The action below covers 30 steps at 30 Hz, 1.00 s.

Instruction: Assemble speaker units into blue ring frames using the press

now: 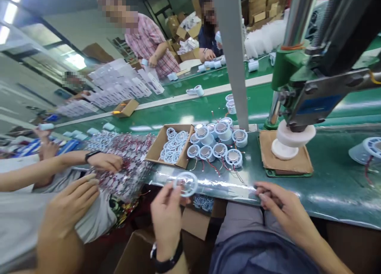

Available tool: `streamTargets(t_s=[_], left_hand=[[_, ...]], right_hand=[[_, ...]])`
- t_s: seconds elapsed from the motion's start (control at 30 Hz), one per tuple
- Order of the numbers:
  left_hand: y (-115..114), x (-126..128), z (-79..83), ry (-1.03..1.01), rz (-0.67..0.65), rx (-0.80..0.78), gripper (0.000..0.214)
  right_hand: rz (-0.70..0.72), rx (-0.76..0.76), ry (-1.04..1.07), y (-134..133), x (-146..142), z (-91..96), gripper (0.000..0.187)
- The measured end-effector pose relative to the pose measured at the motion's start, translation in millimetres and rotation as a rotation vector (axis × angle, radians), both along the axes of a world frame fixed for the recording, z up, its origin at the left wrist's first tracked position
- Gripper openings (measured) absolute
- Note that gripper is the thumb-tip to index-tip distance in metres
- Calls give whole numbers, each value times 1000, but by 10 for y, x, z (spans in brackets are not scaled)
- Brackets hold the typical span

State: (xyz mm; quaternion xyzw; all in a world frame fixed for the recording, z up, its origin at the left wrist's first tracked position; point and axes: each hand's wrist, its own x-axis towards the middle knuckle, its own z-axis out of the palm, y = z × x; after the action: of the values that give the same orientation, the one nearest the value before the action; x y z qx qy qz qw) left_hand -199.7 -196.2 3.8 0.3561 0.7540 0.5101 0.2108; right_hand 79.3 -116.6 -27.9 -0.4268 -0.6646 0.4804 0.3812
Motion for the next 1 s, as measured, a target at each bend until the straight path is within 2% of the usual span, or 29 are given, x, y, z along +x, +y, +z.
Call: streamTargets(t_s=[0.07,0.13,0.2,0.3,0.37,0.4,0.47,0.57,0.6,0.67,0.73,0.8,0.87,0.93,1.0], left_hand=[[-159,-320,-52,39,100,-48,57],[-300,-494,-212,6,45,-212,58],[-369,-534,-486,-55,-36,-407,48],[-351,-506,-949,-76,-23,-617,31],[-324,-530,-1115,-53,8,-687,23],[-322,-564,-1119,-34,15,-701,22],[-329,-670,-961,24,14,-689,22],[-235,-878,-442,182,1,-562,24],[-130,-950,-251,249,-3,-505,25],[218,-1091,75,380,-18,-416,26],[697,-1226,278,474,-54,-397,27],[1184,-1341,366,537,-91,-432,30],[1564,-1420,388,583,-119,-481,35],[1786,-1464,388,621,-134,-525,36],[1865,-1488,392,658,-133,-559,35]], right_hand=[[-59,25,-38,87,25,-43,33],[-91,28,-70,162,40,-81,35],[-93,-4,-86,222,37,-107,37],[-90,-41,-104,280,11,-128,40],[-88,-31,-128,304,1,-137,42],[-89,-23,-141,315,-1,-143,43],[-93,-14,-163,338,-8,-161,45],[-91,-10,-184,377,-57,-196,46],[-93,2,-196,388,-82,-206,46],[-103,42,-226,402,-127,-219,46],[-115,77,-248,405,-143,-229,46],[-121,93,-244,396,-122,-237,46],[-117,108,-225,381,-87,-245,45],[-109,129,-210,366,-65,-246,44],[-106,146,-203,354,-65,-239,43]])
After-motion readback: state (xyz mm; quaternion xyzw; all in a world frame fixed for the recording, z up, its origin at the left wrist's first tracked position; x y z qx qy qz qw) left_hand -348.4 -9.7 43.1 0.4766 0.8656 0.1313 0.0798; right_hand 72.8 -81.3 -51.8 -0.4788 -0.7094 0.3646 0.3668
